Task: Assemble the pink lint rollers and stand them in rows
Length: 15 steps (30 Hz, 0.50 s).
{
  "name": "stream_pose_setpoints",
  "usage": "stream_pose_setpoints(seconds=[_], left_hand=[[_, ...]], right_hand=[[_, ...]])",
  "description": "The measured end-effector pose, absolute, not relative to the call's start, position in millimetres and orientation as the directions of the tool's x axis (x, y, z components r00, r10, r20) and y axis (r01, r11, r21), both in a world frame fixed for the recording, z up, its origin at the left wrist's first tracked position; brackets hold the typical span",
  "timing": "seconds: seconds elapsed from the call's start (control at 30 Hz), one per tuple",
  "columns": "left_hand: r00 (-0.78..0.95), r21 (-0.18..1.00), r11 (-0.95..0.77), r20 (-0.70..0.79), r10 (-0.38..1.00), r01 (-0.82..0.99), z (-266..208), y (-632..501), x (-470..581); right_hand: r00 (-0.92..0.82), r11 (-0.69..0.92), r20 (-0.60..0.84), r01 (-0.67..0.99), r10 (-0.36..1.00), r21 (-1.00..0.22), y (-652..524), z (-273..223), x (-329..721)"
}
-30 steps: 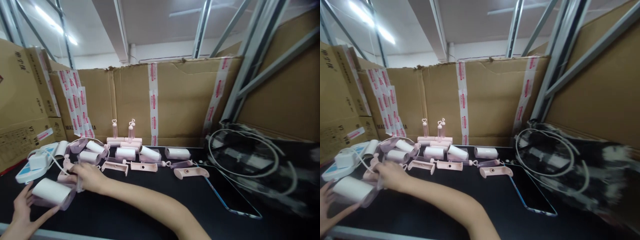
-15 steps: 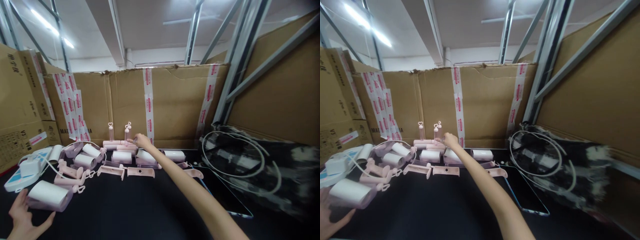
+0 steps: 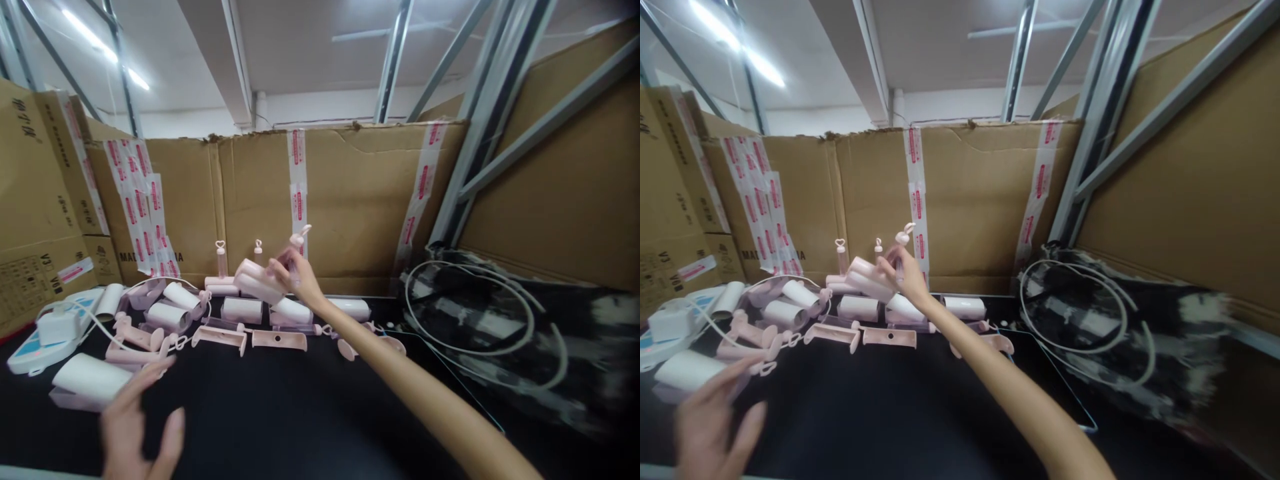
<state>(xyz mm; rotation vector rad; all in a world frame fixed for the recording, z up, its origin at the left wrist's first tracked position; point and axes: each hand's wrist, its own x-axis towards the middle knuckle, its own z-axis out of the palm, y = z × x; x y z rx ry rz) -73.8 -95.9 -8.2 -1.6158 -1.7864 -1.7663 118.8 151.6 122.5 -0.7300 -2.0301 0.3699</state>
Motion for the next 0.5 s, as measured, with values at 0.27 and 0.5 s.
stream_pose_setpoints(seconds=[0.27, 0.5], left_hand=[[0.058, 0.863, -0.312, 0.316, 0.947, 0.397, 23.3, 13.5, 5.4], [0.126, 0.867, -0.211, 0.172, 0.977, 0.451, 4.5, 14.2, 7.1]], right_hand=[[-0.561, 0.777, 0.550, 0.332, 0.619, -0.536, 86.8, 85.1, 180.0], [-0.488, 0.732, 0.546, 0.413, 0.681, -0.542, 71.5, 50.9, 193.4]])
